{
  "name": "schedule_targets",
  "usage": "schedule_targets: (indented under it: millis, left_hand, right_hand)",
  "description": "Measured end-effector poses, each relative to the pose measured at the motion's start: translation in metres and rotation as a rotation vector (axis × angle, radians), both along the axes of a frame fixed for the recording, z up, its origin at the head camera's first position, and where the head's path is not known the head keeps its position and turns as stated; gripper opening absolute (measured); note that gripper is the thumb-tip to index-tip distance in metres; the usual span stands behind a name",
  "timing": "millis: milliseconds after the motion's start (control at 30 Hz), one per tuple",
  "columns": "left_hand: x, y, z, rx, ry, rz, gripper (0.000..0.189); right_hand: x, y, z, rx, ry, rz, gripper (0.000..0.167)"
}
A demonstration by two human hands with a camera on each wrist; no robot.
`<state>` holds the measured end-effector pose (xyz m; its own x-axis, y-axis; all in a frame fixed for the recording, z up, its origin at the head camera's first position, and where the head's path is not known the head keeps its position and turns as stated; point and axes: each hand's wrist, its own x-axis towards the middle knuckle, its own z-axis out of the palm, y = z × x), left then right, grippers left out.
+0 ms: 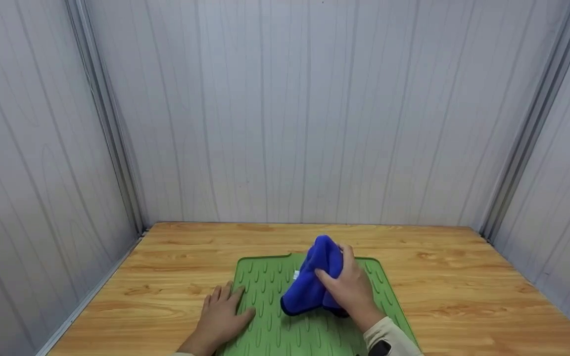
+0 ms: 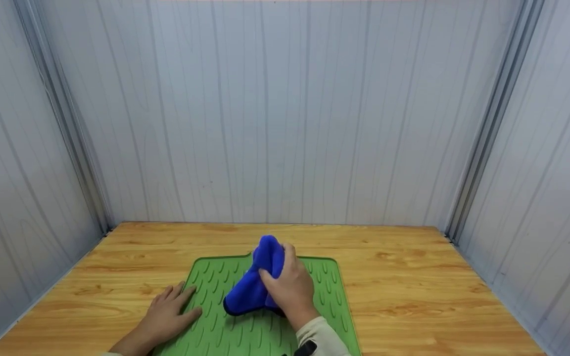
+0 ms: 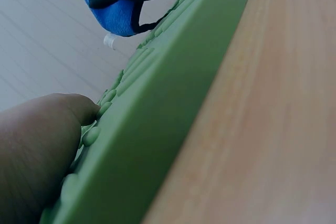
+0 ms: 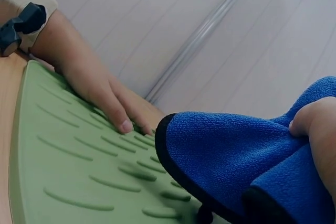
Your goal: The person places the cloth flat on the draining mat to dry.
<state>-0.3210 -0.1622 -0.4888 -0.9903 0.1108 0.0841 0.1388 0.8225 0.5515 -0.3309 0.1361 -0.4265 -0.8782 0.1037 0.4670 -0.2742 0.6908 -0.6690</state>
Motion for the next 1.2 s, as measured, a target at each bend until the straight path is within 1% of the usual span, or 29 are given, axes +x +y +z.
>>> schedule_targets:
  millis: [200, 500, 733, 867, 1033, 1200]
  left_hand:
    - [-0.001, 0.0, -0.001, 0.001, -0.009, -0.008, 0.072]
    - [-0.002, -0.001, -0.002, -0.002, -0.027, -0.002, 0.074]
    - [0.0, -0.001, -0.001, -0.001, 0.008, -0.008, 0.073]
    - [0.001, -0.002, 0.0, -0.002, 0.011, -0.009, 0.073]
    - [0.002, -0.002, 0.001, 0.0, 0.011, -0.013, 0.072]
    - [0.003, 0.0, 0.002, 0.019, 0.015, -0.013, 0.072]
  right_hand:
    - [-0.003, 0.0, -0.008, 0.023, -0.019, 0.008, 0.073]
    - [-0.005, -0.004, -0.019, 0.054, -0.05, 0.025, 0.07]
    - [-0.007, -0.007, -0.025, 0.062, -0.069, 0.055, 0.066]
    - [-0.008, -0.007, -0.029, 0.057, -0.081, 0.058, 0.066]
    - [-0.007, -0.006, -0.028, 0.045, -0.095, 0.077, 0.073]
    - [-0.005, -0.002, -0.02, 0.006, -0.166, 0.099, 0.08]
